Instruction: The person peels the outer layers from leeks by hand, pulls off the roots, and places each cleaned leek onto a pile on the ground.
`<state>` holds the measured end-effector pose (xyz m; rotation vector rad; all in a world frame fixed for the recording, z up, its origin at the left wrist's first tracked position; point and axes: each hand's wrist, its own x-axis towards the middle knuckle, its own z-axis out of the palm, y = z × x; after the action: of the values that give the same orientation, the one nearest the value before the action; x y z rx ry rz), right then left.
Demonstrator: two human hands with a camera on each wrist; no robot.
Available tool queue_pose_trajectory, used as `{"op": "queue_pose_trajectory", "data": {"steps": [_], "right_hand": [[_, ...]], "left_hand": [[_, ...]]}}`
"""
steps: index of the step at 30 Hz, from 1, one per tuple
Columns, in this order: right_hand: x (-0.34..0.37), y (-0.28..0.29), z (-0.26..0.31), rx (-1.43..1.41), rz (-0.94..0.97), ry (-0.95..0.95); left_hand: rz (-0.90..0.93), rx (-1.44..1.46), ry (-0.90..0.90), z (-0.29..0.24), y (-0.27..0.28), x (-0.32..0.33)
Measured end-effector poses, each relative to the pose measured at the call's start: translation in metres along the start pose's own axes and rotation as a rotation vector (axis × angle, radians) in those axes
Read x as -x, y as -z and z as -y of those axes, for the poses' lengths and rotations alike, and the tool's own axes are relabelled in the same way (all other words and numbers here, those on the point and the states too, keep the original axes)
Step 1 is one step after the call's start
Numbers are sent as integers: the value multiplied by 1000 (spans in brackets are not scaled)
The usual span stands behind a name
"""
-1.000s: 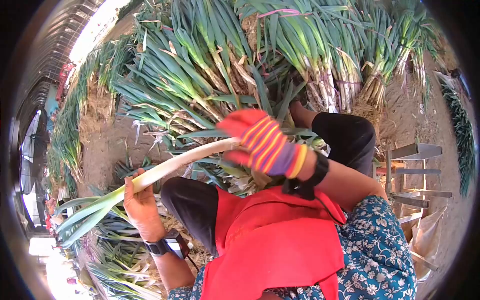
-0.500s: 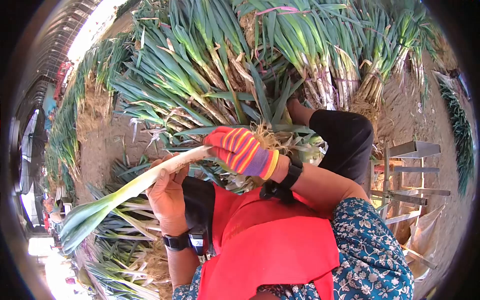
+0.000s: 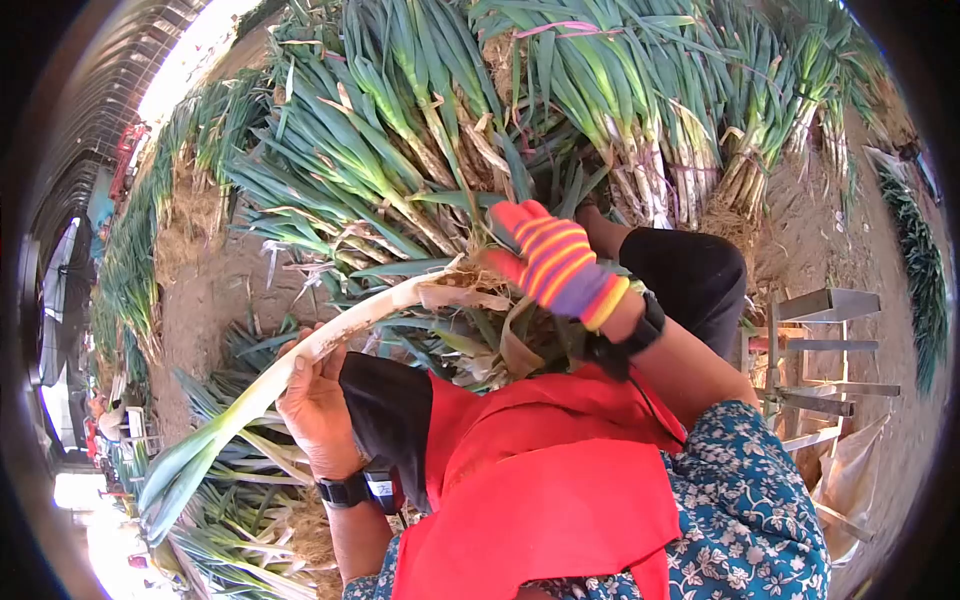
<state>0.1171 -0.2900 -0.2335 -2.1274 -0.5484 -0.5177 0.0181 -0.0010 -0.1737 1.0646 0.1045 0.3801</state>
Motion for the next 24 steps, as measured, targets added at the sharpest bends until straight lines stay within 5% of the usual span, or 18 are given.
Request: {"op": "queue_pose_trajectory", "data": {"steps": [3,6,8,11,13,15,16,18,19,21,24], "right_hand": [[0,8,60,66,179,201],[1,-22,56,202,147,311],[-10,-28,51,368,293,394],[-7,-31,26,103,263,427],[-6,-25,14,16,266,366],[0,-28,-24,-66,28,57],[2,-26,-33,-67,32,60],[4,-25,-42,-152,26,-355],[4,-25,-45,-146,16,-354],[7,-22,-53,163,-4,-239],[30,-4,-148,721,89,-298]], "left_hand": [[-48,-76,-9,10,-9,3],[-22,-76,-31,14,-25,7],[-14,-95,-49,14,-26,8],[-11,-125,-88,13,-21,10],[-18,-133,-109,11,-20,12],[-91,-132,-118,7,-20,10],[-95,-131,-119,9,-22,10],[-91,-121,-101,16,-30,11],[-109,-102,-95,23,-33,12],[-166,-70,-62,34,-36,17],[-256,-150,-81,20,-6,13]]}}
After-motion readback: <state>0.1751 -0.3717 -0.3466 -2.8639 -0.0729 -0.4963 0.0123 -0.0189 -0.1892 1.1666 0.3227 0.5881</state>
